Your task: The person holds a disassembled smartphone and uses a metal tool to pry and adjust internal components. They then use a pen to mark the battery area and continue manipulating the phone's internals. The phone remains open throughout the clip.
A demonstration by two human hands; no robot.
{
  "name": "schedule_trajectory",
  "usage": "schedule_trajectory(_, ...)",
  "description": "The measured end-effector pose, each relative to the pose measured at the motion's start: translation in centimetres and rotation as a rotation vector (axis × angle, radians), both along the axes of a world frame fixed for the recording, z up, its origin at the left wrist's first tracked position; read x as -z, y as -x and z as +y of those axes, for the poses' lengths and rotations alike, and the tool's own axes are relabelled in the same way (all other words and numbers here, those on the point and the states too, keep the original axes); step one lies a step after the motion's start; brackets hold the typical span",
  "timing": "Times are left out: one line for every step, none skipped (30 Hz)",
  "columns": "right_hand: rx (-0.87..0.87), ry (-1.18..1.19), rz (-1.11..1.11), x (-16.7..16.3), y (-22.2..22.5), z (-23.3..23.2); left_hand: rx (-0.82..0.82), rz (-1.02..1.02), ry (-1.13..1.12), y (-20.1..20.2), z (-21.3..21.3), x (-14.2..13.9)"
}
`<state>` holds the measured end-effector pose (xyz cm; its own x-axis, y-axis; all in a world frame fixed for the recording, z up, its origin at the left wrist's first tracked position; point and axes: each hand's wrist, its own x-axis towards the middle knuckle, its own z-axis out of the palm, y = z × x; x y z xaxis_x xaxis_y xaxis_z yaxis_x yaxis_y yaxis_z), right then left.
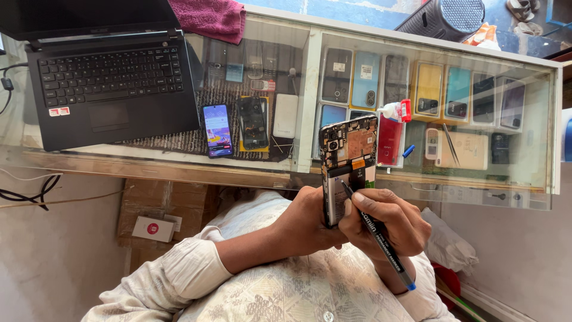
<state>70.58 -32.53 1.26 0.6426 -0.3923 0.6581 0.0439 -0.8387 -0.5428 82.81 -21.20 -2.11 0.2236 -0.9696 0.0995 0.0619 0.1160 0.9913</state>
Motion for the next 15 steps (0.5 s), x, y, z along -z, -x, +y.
schedule_trajectory(0.002, 0.000, 0.002, 0.00, 0.03, 0.03, -0.005, -0.009, 0.003, 0.04, -0.02, -0.01)
schedule_trajectory(0.003, 0.000, 0.003, 0.00, 0.03, 0.05, 0.005, 0.004, -0.008, 0.08, 0.00, -0.03)
schedule_trajectory(0.003, 0.000, 0.003, 0.00, 0.01, 0.05, 0.013, 0.017, -0.019, 0.07, 0.04, -0.07)
schedule_trajectory(-0.007, 0.000, -0.001, -0.01, -0.01, 0.04, 0.020, 0.029, -0.030, 0.02, 0.07, -0.11)
schedule_trajectory(-0.016, 0.001, -0.003, -0.06, -0.02, 0.03, 0.015, 0.030, -0.018, 0.04, 0.07, -0.17)
schedule_trajectory(-0.026, 0.001, -0.005, -0.11, -0.02, 0.02, 0.011, 0.032, -0.006, 0.08, 0.08, -0.22)
schedule_trajectory(-0.028, 0.012, -0.003, -0.15, -0.03, 0.01, 0.006, 0.034, 0.005, 0.12, 0.10, -0.27)
schedule_trajectory(-0.031, 0.021, -0.002, -0.18, -0.06, 0.02, 0.012, 0.043, -0.012, 0.13, 0.13, -0.32)
schedule_trajectory(-0.034, 0.030, 0.000, -0.23, -0.05, 0.04, 0.017, 0.053, -0.031, 0.19, 0.17, -0.39)
schedule_trajectory(-0.024, 0.031, 0.001, -0.25, -0.04, 0.11, 0.023, 0.063, -0.049, 0.21, 0.20, -0.44)
schedule_trajectory(-0.013, 0.031, 0.002, -0.27, -0.03, 0.20, 0.013, 0.051, -0.041, 0.22, 0.23, -0.48)
schedule_trajectory(-0.002, 0.032, 0.004, -0.27, -0.01, 0.29, 0.005, 0.039, -0.033, 0.24, 0.26, -0.50)
schedule_trajectory(0.010, 0.027, -0.007, -0.28, 0.02, 0.36, -0.004, 0.026, -0.025, 0.27, 0.28, -0.54)
schedule_trajectory(0.022, 0.022, -0.019, -0.25, 0.01, 0.44, 0.006, 0.058, -0.044, 0.29, 0.32, -0.57)
schedule_trajectory(0.032, 0.016, -0.030, -0.23, 0.03, 0.50, 0.016, 0.091, -0.064, 0.35, 0.38, -0.59)
